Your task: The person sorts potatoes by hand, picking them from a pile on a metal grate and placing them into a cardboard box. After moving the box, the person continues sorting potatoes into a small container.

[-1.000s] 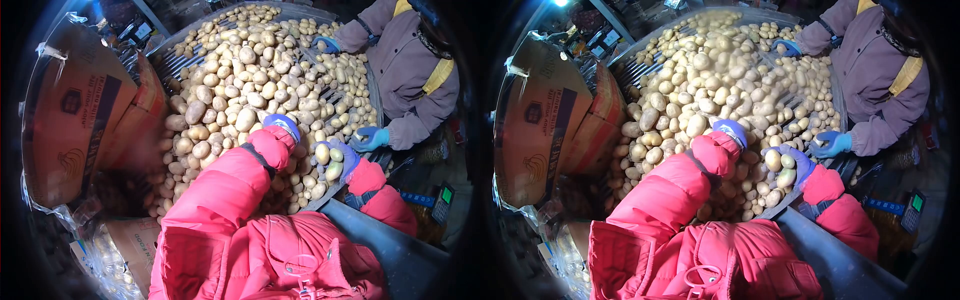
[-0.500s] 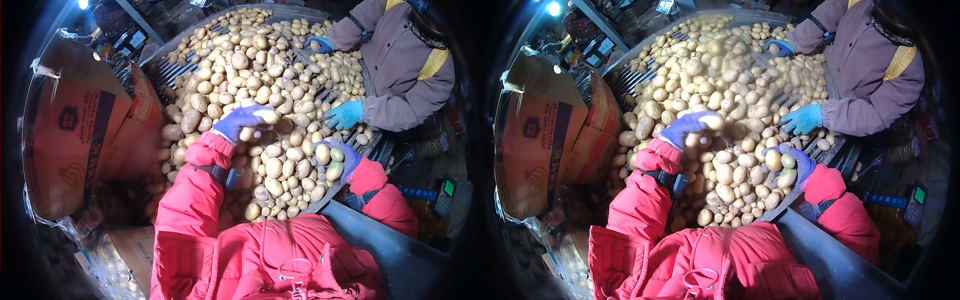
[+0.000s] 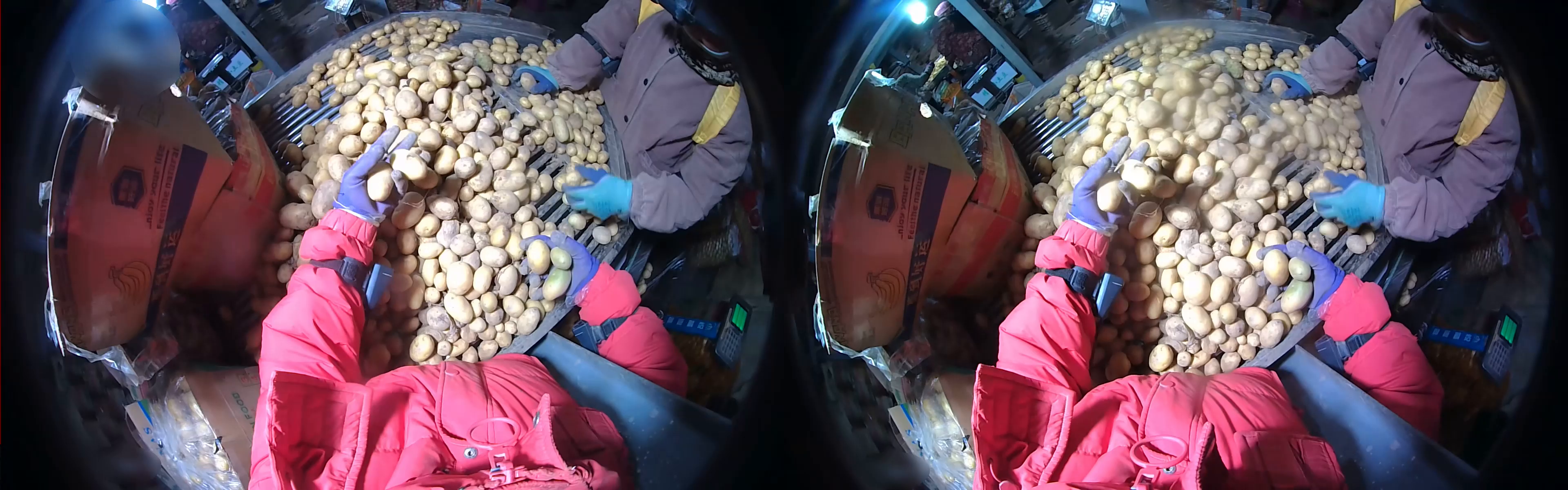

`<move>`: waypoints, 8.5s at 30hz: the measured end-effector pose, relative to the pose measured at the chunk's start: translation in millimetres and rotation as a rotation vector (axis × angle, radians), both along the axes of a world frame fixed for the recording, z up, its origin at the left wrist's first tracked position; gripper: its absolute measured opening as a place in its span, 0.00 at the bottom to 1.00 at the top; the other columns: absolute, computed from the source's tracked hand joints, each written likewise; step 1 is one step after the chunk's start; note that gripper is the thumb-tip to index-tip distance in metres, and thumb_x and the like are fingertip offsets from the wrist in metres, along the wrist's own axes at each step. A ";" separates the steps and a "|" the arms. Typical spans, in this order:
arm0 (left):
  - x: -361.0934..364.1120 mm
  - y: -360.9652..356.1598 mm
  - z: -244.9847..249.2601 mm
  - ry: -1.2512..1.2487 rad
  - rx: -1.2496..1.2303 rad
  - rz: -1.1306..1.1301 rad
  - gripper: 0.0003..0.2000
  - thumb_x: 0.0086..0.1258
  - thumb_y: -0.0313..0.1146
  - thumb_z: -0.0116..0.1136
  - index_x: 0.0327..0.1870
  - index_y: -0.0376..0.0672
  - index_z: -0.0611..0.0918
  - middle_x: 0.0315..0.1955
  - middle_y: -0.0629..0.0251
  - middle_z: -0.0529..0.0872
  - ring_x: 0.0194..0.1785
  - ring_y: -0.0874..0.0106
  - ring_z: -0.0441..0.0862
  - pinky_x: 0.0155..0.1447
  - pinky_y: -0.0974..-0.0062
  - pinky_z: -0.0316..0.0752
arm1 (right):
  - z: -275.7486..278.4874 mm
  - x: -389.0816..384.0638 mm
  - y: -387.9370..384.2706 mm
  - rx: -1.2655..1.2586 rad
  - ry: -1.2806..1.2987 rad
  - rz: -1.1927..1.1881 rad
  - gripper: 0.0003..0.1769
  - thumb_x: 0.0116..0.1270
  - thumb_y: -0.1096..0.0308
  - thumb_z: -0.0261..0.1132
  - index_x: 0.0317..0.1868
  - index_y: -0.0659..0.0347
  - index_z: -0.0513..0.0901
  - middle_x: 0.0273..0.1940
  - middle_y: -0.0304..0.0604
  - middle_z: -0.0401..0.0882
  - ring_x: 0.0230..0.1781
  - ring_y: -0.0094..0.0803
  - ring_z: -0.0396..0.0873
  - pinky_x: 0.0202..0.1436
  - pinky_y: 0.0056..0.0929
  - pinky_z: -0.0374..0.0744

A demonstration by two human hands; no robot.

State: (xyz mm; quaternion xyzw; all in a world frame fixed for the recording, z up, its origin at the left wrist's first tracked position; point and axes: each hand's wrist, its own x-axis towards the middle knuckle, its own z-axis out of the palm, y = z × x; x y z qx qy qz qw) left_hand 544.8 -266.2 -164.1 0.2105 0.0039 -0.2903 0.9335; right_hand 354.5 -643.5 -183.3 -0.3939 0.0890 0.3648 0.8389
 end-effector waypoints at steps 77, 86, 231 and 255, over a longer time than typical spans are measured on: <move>93.8 -135.1 -53.7 -1.234 2.236 -0.250 0.25 0.77 0.57 0.53 0.60 0.44 0.79 0.52 0.44 0.86 0.56 0.48 0.86 0.59 0.49 0.81 | -44.5 -25.9 -30.3 0.071 0.197 -0.197 0.27 0.80 0.47 0.52 0.65 0.59 0.79 0.49 0.47 0.81 0.42 0.40 0.81 0.47 0.48 0.85; 92.9 -130.0 -62.0 -1.178 2.118 -0.132 0.24 0.77 0.54 0.51 0.61 0.45 0.81 0.54 0.39 0.85 0.56 0.40 0.84 0.61 0.46 0.79 | -32.2 -35.8 -23.0 -0.429 -0.271 -0.172 0.20 0.80 0.54 0.60 0.63 0.56 0.79 0.49 0.45 0.84 0.41 0.41 0.84 0.47 0.40 0.86; -592.5 303.9 178.7 -0.524 2.590 1.079 0.16 0.72 0.24 0.64 0.60 0.30 0.83 0.62 0.46 0.83 0.64 0.52 0.82 0.66 0.59 0.78 | -81.9 16.0 320.4 -0.554 -0.719 -0.432 0.11 0.68 0.77 0.71 0.49 0.64 0.86 0.38 0.40 0.87 0.36 0.24 0.84 0.42 0.24 0.83; -588.5 307.6 176.4 -0.375 2.546 0.930 0.17 0.76 0.24 0.62 0.62 0.27 0.81 0.65 0.44 0.80 0.66 0.52 0.80 0.66 0.60 0.79 | -86.0 55.7 158.1 -2.052 -0.854 -0.230 0.24 0.59 0.55 0.75 0.49 0.63 0.86 0.57 0.52 0.81 0.57 0.54 0.78 0.59 0.48 0.81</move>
